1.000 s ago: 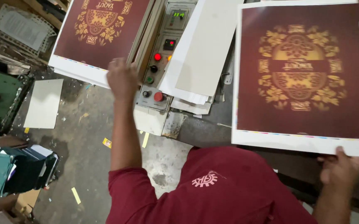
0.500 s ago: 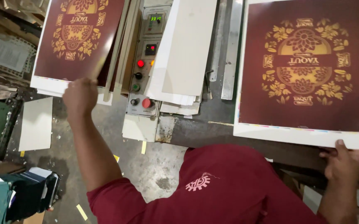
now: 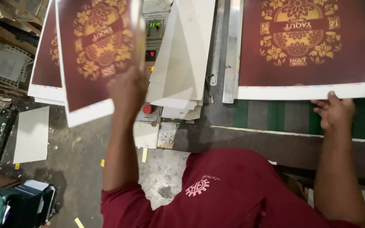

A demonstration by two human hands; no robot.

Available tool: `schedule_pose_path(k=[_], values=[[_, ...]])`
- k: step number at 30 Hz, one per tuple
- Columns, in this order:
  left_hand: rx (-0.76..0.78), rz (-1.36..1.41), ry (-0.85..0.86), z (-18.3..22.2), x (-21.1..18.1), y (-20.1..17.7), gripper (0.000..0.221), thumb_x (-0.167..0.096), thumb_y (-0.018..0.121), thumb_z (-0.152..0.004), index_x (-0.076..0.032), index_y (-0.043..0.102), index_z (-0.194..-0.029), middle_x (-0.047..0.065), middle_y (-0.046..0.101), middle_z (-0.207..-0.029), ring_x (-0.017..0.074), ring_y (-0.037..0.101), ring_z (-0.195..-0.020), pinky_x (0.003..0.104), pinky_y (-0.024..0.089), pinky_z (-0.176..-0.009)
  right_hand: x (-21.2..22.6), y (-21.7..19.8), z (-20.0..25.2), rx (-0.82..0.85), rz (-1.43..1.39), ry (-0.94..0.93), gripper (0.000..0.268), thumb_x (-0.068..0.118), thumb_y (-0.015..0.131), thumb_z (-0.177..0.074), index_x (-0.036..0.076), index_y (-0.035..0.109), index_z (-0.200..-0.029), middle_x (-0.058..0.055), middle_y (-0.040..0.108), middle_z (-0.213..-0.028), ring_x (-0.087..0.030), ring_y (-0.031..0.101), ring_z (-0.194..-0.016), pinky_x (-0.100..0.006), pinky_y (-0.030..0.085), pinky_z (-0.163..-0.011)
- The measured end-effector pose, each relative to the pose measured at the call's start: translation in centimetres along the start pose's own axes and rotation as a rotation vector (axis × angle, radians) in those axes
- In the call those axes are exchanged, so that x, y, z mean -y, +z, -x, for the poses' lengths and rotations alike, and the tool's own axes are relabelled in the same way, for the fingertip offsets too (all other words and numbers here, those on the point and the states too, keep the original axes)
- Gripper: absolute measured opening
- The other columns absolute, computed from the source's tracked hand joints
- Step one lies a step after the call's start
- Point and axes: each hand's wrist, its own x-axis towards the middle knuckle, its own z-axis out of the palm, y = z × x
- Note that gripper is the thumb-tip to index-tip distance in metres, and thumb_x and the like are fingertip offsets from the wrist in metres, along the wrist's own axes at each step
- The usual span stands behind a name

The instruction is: Operating an industrial printing machine by aligning and feeding printed sheets onto a conveyor belt.

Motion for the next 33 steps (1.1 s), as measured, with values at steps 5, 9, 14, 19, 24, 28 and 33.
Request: schedule_pose_path(k=[5,9,14,19,24,28,33], values=[[0.038,0.356,-0.046,0.6,-5.4,-2.8,0.028,-0.027,0.063,-0.103,-0.007,0.068,-0.084,0.019,0.069,-0.074,0.0418,0.067,-0.069,0.053,0.051,-0.064,0.6,1.5,0.7,-0.059,0.065,0.115,0.042,0.021,0.056,-0.114,0.004,0.043,-0.15,-0.012,0.073,-0.111,-0.02,0.073,-0.086,-0.032,0.055,-0.063],[0.155,0.696,-0.095,1.2,-9.0,-2.9,0.024,-0.025,0.065,-0.101,-0.005,0.071,-0.09,0.019,0.069,-0.079,0.0392,0.069,-0.069,0.05,0.052,-0.064,-0.2,4.9,5.9,0.007,0.221,0.157,0.048,0.019,0.057,-0.107,0.006,0.052,-0.152,-0.015,0.074,-0.112,-0.019,0.071,-0.086,-0.032,0.055,-0.064],[0.047,0.897,0.03,3.2,-17.8,0.6,0.018,-0.022,0.065,-0.101,-0.006,0.071,-0.094,0.019,0.07,-0.081,0.0396,0.068,-0.071,0.048,0.051,-0.063,0.2,12.6,12.0,0.553,0.36,0.035,0.054,0.02,0.065,-0.098,0.007,0.051,-0.148,-0.011,0.074,-0.12,-0.017,0.069,-0.092,-0.031,0.057,-0.071],[0.224,1.02,0.004,3.6,-24.6,-0.3,0.023,-0.029,0.06,-0.105,-0.009,0.072,-0.102,0.019,0.07,-0.081,0.0399,0.072,-0.075,0.049,0.055,-0.067,0.4,16.0,15.0,0.879,0.377,-0.119,0.045,0.016,0.07,-0.099,0.002,0.055,-0.139,-0.011,0.068,-0.129,-0.017,0.065,-0.114,-0.028,0.052,-0.093],[0.232,1.048,0.283,4.1,-24.9,0.6,0.035,-0.04,0.061,-0.101,-0.01,0.071,-0.115,0.016,0.076,-0.096,0.0345,0.075,-0.085,0.046,0.058,-0.075,-3.4,12.2,13.0,0.415,0.065,0.093,0.026,0.016,0.064,-0.102,-0.002,0.062,-0.121,-0.009,0.071,-0.1,-0.018,0.067,-0.081,-0.032,0.055,-0.062],[0.444,1.028,0.073,1.7,-18.8,-1.3,0.035,-0.037,0.064,-0.095,-0.015,0.075,-0.12,0.015,0.077,-0.09,0.0328,0.076,-0.082,0.045,0.057,-0.075,-2.8,8.3,13.3,0.345,-0.09,0.086,0.017,0.014,0.062,-0.102,0.003,0.061,-0.115,-0.007,0.072,-0.099,-0.017,0.069,-0.08,-0.03,0.055,-0.061],[0.016,0.641,-0.211,2.1,-5.7,8.0,0.026,-0.02,0.079,-0.091,-0.014,0.077,-0.116,0.02,0.073,-0.084,0.0365,0.072,-0.074,0.047,0.056,-0.07,-2.4,3.9,13.3,0.162,-0.195,-0.034,0.022,0.008,0.061,-0.11,0.005,0.055,-0.131,-0.006,0.068,-0.105,-0.016,0.067,-0.083,-0.029,0.055,-0.063]])
